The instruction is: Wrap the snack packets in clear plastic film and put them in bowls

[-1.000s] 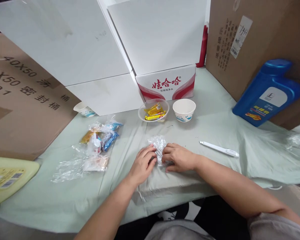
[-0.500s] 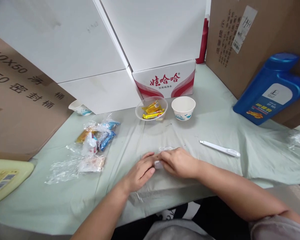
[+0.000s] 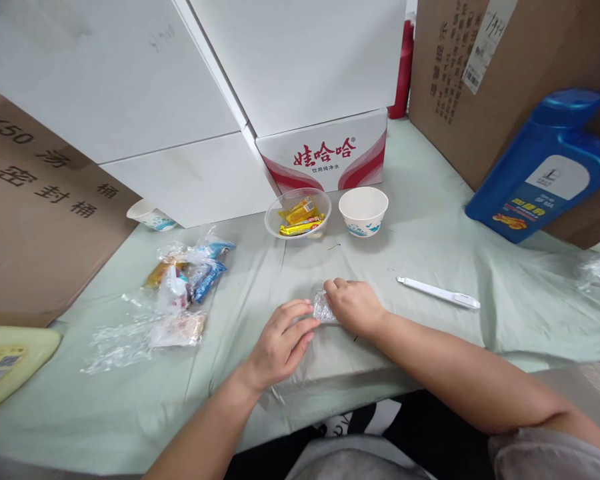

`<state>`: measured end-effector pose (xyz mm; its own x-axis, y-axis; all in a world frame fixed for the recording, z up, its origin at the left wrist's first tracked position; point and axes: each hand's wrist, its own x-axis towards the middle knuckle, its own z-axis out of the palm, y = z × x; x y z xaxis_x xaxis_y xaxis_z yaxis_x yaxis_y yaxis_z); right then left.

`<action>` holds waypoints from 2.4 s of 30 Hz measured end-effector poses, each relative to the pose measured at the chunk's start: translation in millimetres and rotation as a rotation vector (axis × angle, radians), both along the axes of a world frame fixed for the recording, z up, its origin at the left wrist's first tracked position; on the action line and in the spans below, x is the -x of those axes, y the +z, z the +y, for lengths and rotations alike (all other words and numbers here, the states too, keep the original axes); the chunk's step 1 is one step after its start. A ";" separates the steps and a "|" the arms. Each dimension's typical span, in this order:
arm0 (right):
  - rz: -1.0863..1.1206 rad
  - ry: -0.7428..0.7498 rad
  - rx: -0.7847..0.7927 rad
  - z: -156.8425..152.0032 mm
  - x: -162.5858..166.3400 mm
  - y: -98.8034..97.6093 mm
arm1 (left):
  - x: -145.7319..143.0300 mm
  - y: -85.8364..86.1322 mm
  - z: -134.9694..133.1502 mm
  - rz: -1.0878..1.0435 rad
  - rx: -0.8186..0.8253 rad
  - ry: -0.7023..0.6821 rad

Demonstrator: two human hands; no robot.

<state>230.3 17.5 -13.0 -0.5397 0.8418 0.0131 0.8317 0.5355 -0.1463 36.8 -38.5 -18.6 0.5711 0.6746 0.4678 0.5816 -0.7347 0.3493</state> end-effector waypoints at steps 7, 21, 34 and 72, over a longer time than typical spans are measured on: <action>0.093 -0.150 -0.120 16.6 -22.0 4.7 | -4.4 -4.9 1.7 0.232 0.090 -0.005; 0.303 0.434 -0.057 -3.1 -17.1 -3.2 | -0.5 -8.9 5.7 0.023 0.039 0.176; 0.333 -0.076 -0.586 89.3 -53.9 80.7 | 9.6 -8.3 6.6 0.022 0.104 0.112; 0.142 0.486 -0.308 53.2 42.9 18.5 | 22.7 1.7 10.0 -0.289 0.050 0.285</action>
